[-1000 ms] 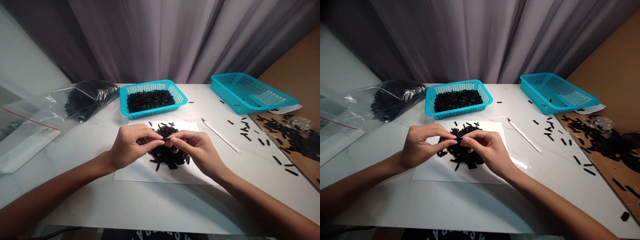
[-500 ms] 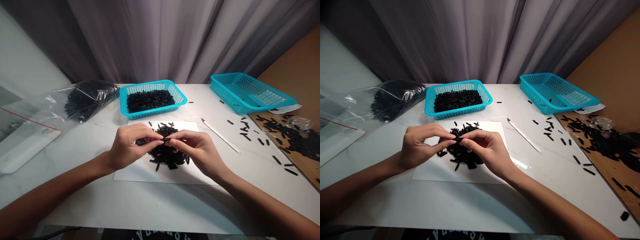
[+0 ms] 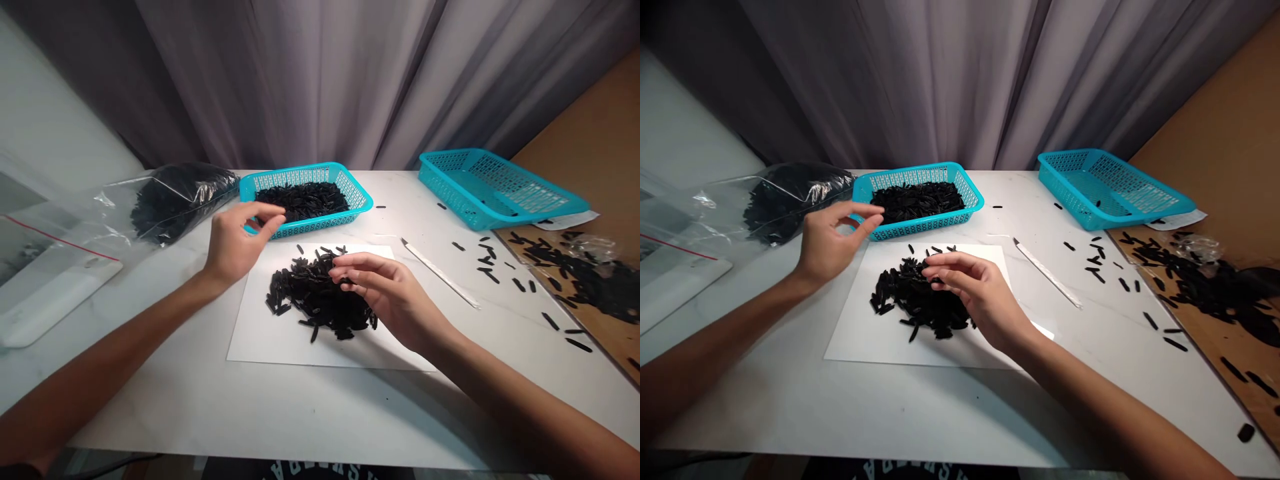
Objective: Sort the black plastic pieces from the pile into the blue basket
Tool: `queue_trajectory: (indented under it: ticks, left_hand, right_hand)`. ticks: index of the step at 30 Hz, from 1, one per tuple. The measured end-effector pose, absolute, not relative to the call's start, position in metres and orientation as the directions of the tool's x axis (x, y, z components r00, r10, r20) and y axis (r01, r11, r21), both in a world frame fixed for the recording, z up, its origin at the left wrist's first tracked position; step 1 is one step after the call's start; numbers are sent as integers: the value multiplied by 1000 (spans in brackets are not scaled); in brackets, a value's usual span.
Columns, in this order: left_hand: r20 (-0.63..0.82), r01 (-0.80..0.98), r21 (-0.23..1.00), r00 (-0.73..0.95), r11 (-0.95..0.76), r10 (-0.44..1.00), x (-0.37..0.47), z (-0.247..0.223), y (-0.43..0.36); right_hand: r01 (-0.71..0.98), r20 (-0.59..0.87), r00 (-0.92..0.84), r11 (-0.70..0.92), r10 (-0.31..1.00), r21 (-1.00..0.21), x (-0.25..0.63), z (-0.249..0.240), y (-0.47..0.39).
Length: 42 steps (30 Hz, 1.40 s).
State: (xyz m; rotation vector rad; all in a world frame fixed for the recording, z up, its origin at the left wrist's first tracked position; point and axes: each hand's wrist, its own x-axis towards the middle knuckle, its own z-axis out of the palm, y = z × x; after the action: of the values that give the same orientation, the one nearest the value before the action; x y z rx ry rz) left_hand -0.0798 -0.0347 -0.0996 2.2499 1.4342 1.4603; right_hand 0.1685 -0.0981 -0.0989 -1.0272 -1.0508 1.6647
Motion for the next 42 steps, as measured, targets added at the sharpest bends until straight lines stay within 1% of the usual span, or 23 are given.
queue_trajectory:
  ticks: [2,4,5,6,8,9,11,12,14,18,20,23,28,31,37,42]
  left_hand:
    - [632,705,500,100,-503,768,-84,-100,-30]
    - [568,647,545,184,-534,802,-79,-99,-39]
    - [505,575,606,257,-550,824,-74,-99,-47]
    - [433,478,692,326,-541,841,-67,-99,-57]
    - [283,299,851,431,-431,857,-52,-99,-76]
    - [216,232,906,467,-355,857,-46,-99,-84]
    - [121,158,963,473,-219,872,-38,-98,-93]
    - [99,138,974,459,-181,883,-36,-97,-95]
    - [111,120,977,411,-174,905,-37,-96,-94]
    - [200,164,951,326,-263,924,-43,-95,-89]
    - [229,183,939,302,-292,926,-44,-96,-88]
    - [269,186,926,291,-330,918,-44,-96,-89]
    - [310,195,906,303,-377,901,-43,-95,-90]
    - [342,214,885,308,-414,888,-44,-96,-90]
    - [450,259,801,334,-540,828,-45,-94,-93]
    - [474,296,778,300,-553,828,-45,-91,-95]
  right_hand:
    - [-291,-228,-277,-308,933,-906,169,-99,-96]
    - [-327,-238,-292,-331,926,-885,169,-100,-95]
    - [-344,-230,-301,-330,925,-879,169,-100,-95]
    - [-360,-216,-311,-325,925,-874,169,-101,-96]
    - [-396,-175,-328,-304,928,-867,168,-102,-98]
    - [-411,-154,-335,-291,930,-864,168,-103,-99]
    - [-429,-119,-344,-269,932,-862,167,-104,-102]
    - [-432,-108,-345,-261,932,-863,167,-105,-102]
    - [-428,-101,-339,-248,936,-869,167,-105,-102]
    - [-392,-149,-263,-246,953,-886,168,-105,-97]
    - [-350,-183,-242,-262,953,-900,170,-105,-95]
    - [-256,-203,-273,-275,940,-927,171,-106,-95]
    - [-182,-166,-297,-226,940,-957,169,-108,-100]
    - [-170,-139,-288,-194,947,-966,169,-107,-102]
    - [-148,-58,-280,-102,958,-984,168,-105,-104]
    - [-151,-42,-268,-85,962,-985,167,-101,-105]
